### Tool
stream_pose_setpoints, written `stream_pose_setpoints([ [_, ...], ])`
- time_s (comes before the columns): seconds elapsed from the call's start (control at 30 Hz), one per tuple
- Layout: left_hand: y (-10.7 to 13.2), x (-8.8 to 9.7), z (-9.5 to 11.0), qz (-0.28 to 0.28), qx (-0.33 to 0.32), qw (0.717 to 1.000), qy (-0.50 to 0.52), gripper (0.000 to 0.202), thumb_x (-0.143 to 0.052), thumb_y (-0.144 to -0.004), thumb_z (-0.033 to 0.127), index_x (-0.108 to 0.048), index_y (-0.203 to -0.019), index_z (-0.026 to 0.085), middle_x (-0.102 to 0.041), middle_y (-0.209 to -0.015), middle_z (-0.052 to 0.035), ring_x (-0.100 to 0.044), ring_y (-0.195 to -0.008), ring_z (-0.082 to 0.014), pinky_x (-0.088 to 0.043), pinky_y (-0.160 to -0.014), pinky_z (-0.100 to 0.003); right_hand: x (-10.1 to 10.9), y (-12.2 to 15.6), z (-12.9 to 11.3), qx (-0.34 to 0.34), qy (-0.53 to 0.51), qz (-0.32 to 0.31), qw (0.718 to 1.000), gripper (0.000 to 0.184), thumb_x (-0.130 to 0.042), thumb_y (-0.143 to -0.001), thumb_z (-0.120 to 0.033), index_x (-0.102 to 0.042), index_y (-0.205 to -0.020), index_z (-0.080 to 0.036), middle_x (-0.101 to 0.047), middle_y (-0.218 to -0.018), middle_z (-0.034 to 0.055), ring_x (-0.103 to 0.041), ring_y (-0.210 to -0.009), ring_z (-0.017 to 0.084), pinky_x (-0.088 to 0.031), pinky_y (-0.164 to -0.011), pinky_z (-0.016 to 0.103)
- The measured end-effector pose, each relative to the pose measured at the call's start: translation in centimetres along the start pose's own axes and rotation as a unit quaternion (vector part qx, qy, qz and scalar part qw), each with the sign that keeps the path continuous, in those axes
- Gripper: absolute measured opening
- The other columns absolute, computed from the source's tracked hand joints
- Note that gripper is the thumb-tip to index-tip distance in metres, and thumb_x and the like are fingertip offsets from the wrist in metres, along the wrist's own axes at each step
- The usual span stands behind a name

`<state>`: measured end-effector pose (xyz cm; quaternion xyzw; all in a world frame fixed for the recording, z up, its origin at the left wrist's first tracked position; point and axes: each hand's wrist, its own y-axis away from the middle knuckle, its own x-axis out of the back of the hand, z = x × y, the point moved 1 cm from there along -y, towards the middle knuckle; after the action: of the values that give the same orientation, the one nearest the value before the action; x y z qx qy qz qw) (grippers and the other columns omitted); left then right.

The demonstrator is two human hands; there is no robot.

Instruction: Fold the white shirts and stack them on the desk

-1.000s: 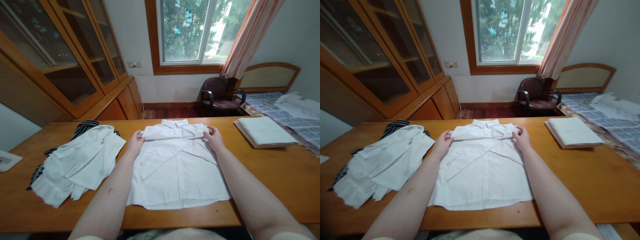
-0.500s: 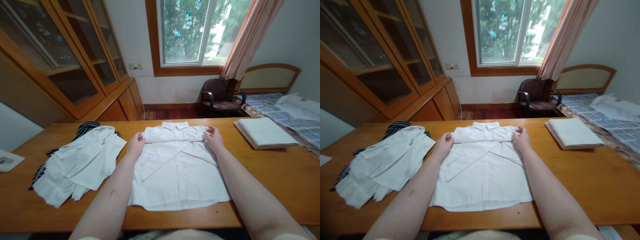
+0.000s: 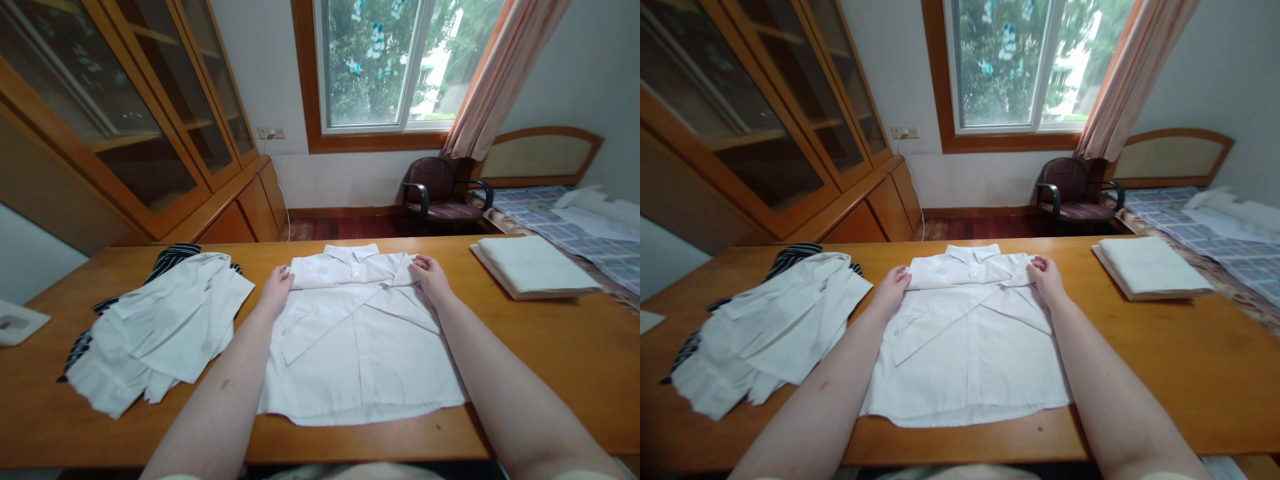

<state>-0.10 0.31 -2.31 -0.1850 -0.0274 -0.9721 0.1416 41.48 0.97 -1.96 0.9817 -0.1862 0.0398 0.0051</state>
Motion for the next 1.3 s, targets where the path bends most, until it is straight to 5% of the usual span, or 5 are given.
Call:
stream_pose_setpoints([
  [0.3, 0.9, 0.5, 1.6, -0.092, -0.026, 0.995, -0.005, 0.043, -0.057, -0.073, 0.024, -0.058, -0.116, 0.021, -0.068, -0.106, -0.0048, -0.063, -0.096, -0.0205, -0.047, -0.086, -0.032, -0.1, 0.5, -0.4, 0.037, 0.092, -0.081, 0.992, 0.033, -0.061, -0.064, -0.037, -0.063, -0.091, -0.018, -0.063, -0.077, 0.0006, -0.057, -0.07, 0.016, -0.045, -0.062, 0.025],
  [0.6, 1.1, 1.4, 1.5, -0.099, -0.038, 0.994, -0.019, 0.032, -0.053, -0.062, 0.024, -0.069, -0.09, 0.021, -0.071, -0.094, -0.0012, -0.064, -0.092, -0.0236, -0.047, -0.084, -0.032, 0.7, 1.2, -1.4, 0.03, 0.013, 0.006, 0.999, 0.016, -0.058, -0.059, -0.03, -0.061, -0.07, -0.018, -0.056, -0.059, -0.0031, -0.049, -0.057, 0.013, -0.039, -0.052, 0.023],
  [0.77, 1.7, 2.0, 2.3, -0.149, -0.045, 0.987, -0.038, 0.029, -0.048, -0.069, 0.029, -0.069, -0.086, 0.019, -0.071, -0.093, -0.003, -0.063, -0.091, -0.0233, -0.047, -0.082, -0.032, 0.8, 1.4, -2.0, 0.032, -0.041, -0.094, 0.994, 0.013, -0.06, -0.062, -0.03, -0.061, -0.07, -0.019, -0.059, -0.063, -0.0031, -0.053, -0.063, 0.014, -0.042, -0.062, 0.024],
  [1.03, 2.3, 1.5, 3.4, -0.105, -0.071, 0.988, -0.082, 0.028, -0.057, -0.074, 0.04, -0.065, -0.097, 0.027, -0.07, -0.101, -0.001, -0.062, -0.095, -0.0224, -0.044, -0.084, -0.03, 0.2, 2.2, -2.6, 0.02, 0.117, -0.152, 0.981, 0.034, -0.065, -0.065, -0.044, -0.069, -0.085, -0.017, -0.069, -0.083, 0.004, -0.06, -0.079, 0.021, -0.046, -0.073, 0.031],
  [1.3, 2.2, 1.8, 3.4, -0.106, -0.051, 0.99, 0.073, 0.016, -0.058, -0.064, 0.034, -0.055, -0.07, 0.02, -0.06, -0.067, 0.0023, -0.057, -0.068, -0.0153, -0.046, -0.067, -0.026, 1.4, 1.6, -1.9, -0.012, -0.003, -0.161, 0.987, 0.016, -0.061, -0.056, -0.029, -0.064, -0.066, -0.017, -0.062, -0.064, 0.0013, -0.053, -0.058, 0.015, -0.039, -0.053, 0.025],
])
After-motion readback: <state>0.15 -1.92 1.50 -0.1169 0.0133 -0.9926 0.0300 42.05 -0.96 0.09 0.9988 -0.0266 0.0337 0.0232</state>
